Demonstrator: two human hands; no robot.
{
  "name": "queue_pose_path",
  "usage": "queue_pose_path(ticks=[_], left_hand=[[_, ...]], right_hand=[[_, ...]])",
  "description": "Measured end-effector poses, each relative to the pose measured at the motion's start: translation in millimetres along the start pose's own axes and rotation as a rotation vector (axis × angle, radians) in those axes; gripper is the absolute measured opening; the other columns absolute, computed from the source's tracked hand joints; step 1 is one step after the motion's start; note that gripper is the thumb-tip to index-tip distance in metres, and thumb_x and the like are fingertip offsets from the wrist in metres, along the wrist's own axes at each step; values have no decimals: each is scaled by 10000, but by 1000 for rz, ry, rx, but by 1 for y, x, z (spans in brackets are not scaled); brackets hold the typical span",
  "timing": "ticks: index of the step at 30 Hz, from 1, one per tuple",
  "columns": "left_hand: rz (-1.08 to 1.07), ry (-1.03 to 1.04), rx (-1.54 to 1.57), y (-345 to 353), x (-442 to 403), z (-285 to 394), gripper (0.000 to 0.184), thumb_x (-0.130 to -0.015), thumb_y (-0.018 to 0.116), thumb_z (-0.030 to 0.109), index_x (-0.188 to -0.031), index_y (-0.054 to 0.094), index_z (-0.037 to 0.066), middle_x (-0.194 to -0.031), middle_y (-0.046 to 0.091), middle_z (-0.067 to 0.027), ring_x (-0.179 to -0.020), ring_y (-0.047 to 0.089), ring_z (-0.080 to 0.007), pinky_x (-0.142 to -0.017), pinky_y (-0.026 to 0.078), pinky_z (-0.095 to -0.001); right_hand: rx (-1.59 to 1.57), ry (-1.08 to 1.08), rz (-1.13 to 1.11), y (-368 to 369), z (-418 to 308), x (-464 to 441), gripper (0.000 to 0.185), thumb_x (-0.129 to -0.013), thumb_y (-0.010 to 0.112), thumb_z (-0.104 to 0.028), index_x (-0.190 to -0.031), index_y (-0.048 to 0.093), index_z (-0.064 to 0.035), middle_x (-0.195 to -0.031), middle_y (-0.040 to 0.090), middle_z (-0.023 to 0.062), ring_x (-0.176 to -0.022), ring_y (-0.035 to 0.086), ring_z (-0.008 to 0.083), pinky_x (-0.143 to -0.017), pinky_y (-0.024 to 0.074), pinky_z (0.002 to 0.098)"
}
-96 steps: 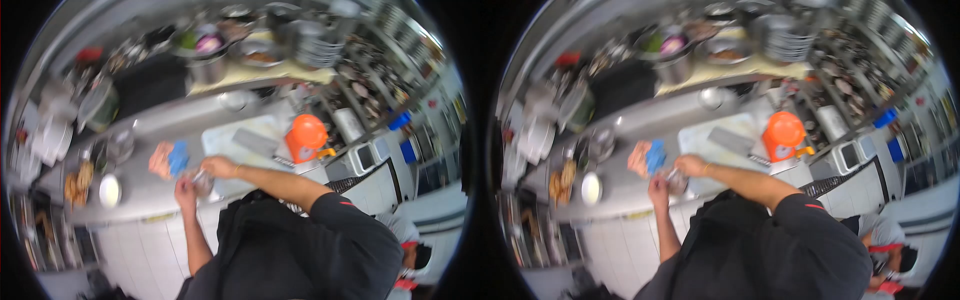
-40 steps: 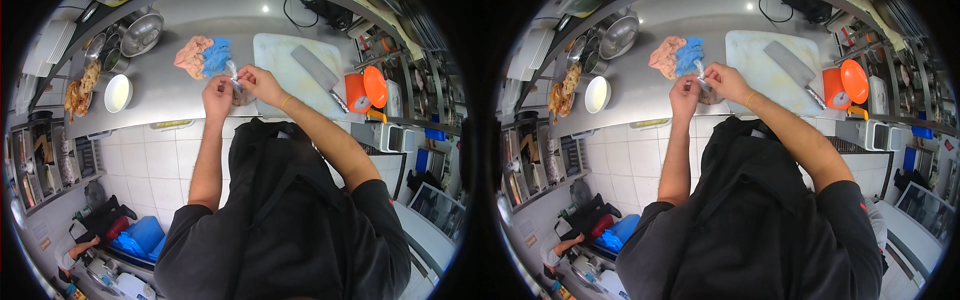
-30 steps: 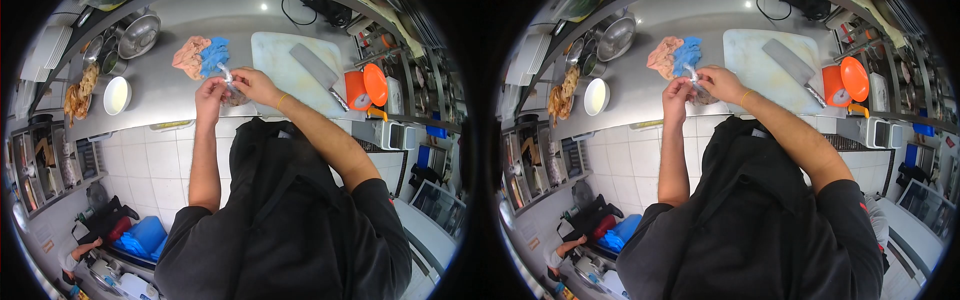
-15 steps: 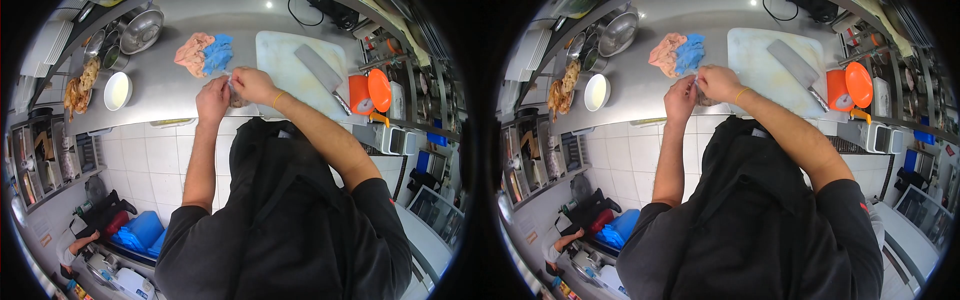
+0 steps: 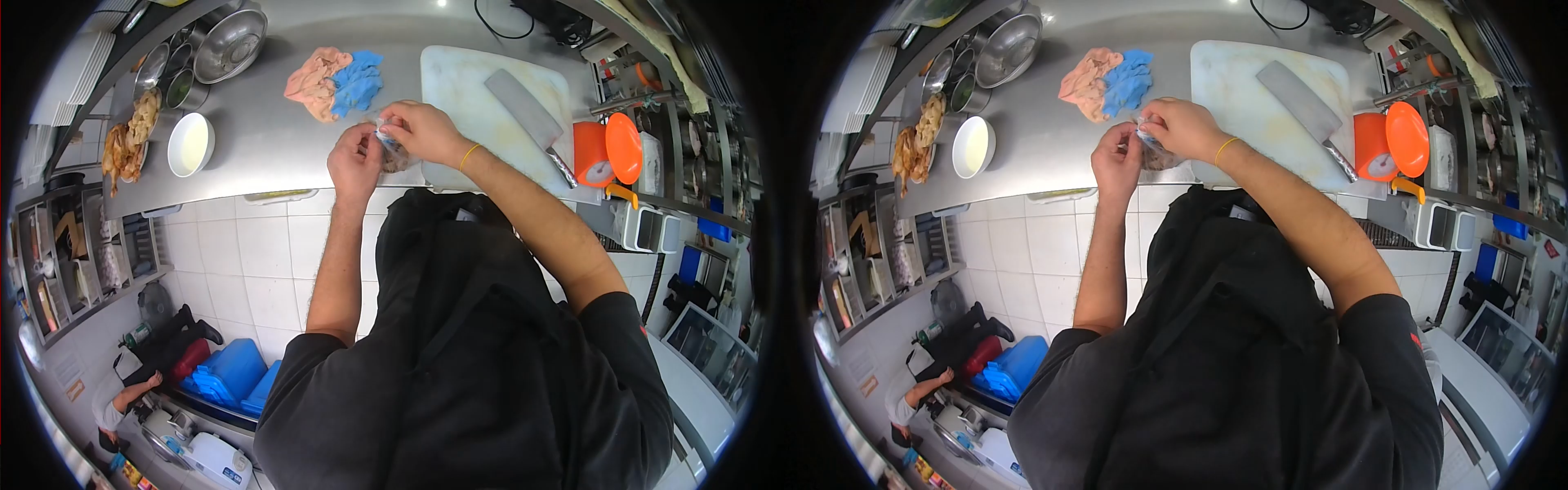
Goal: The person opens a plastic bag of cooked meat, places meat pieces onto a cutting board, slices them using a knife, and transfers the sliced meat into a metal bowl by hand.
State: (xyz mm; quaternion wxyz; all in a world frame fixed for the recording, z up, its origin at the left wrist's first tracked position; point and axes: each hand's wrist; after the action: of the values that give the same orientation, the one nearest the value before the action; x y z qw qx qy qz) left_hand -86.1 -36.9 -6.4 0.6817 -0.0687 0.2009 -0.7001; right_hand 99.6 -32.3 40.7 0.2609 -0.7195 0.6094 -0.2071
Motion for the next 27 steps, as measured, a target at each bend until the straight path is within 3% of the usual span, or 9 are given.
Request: queue_pose_path(ticks=[2, 5, 8, 11, 14, 17, 20, 23, 27], left_hand=[[-6, 32, -3, 1, 1, -6, 141, -968, 719, 72, -1087, 743, 1, -909, 757, -71, -724, 670, -100, -635, 556, -265], [22, 27, -5, -1, 2, -4, 127, -962, 712, 56, -1073, 738, 0, -912, 746, -68, -714, 663, -99, -632, 552, -261], [45, 21, 14, 1, 3, 3, 127, -919, 724, 77, -1032, 741, 22, -872, 728, -92, -693, 672, -168, -646, 543, -300], [63, -34, 124, 2, 2, 2, 139, -919, 728, 63, -1050, 738, 19, -875, 729, -83, -705, 667, -147, -645, 543, -285], [6, -148, 297, 3, 2, -5, 161, -923, 729, 47, -1082, 732, 24, -881, 731, -77, -716, 664, -126, -659, 547, -269], [3, -134, 246, 2, 4, -7, 207, -917, 735, 36, -1124, 725, 41, -932, 739, -75, -739, 682, -137, -683, 564, -276], [77, 68, -11, -3, 7, 19, 255, -893, 747, 30, -1145, 724, 58, -992, 746, -85, -786, 720, -181, -706, 582, -307], [82, 210, -147, -3, 8, 22, 297, -862, 756, 29, -1154, 725, 76, -1035, 749, -93, -841, 746, -229, -733, 596, -351], [75, 233, -199, -2, 10, 26, 307, -850, 761, 50, -1152, 728, 89, -1041, 756, -94, -861, 752, -253, -753, 596, -378]], right_hand=[[-39, 62, -74, -3, -3, -8, 110, -922, 667, -183, -980, 693, -92, -972, 729, 99, -901, 700, 318, -771, 542, 442], [36, 60, -56, -5, -5, -13, 98, -912, 643, -160, -969, 698, -103, -961, 738, 111, -898, 704, 334, -765, 545, 452], [78, 65, 22, 0, 0, -19, 103, -916, 628, -150, -968, 699, -95, -942, 737, 126, -897, 704, 362, -769, 546, 472], [82, 46, 155, 14, 0, -22, 118, -925, 613, -149, -973, 699, -85, -933, 737, 142, -898, 705, 380, -785, 549, 487], [39, 163, 67, 16, 4, -25, 140, -985, 662, -192, -1021, 687, -59, -861, 713, 111, -781, 685, 276, -733, 541, 399], [-122, 126, 15, 12, 9, -26, 161, -1012, 648, -204, -1039, 676, -48, -879, 702, 104, -786, 662, 239, -739, 535, 377], [-169, 107, -73, 8, 9, -26, 169, -1023, 636, -196, -1054, 657, -31, -896, 696, 106, -797, 643, 222, -740, 528, 370], [-108, 110, -84, 5, 4, -27, 189, -994, 633, -213, -1017, 653, -26, -934, 737, 161, -867, 704, 371, -793, 549, 459], [-108, 141, -44, 11, 4, -27, 203, -984, 650, -219, -1011, 647, -18, -939, 741, 172, -875, 711, 366, -802, 552, 457]])
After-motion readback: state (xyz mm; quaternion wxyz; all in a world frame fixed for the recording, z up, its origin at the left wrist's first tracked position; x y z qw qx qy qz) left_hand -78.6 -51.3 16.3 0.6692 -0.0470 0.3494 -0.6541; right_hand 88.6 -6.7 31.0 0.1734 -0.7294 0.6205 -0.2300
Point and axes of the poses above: each hand's wrist, its own x-axis away from the middle knuckle, its own y-axis out of the palm, z = x × y
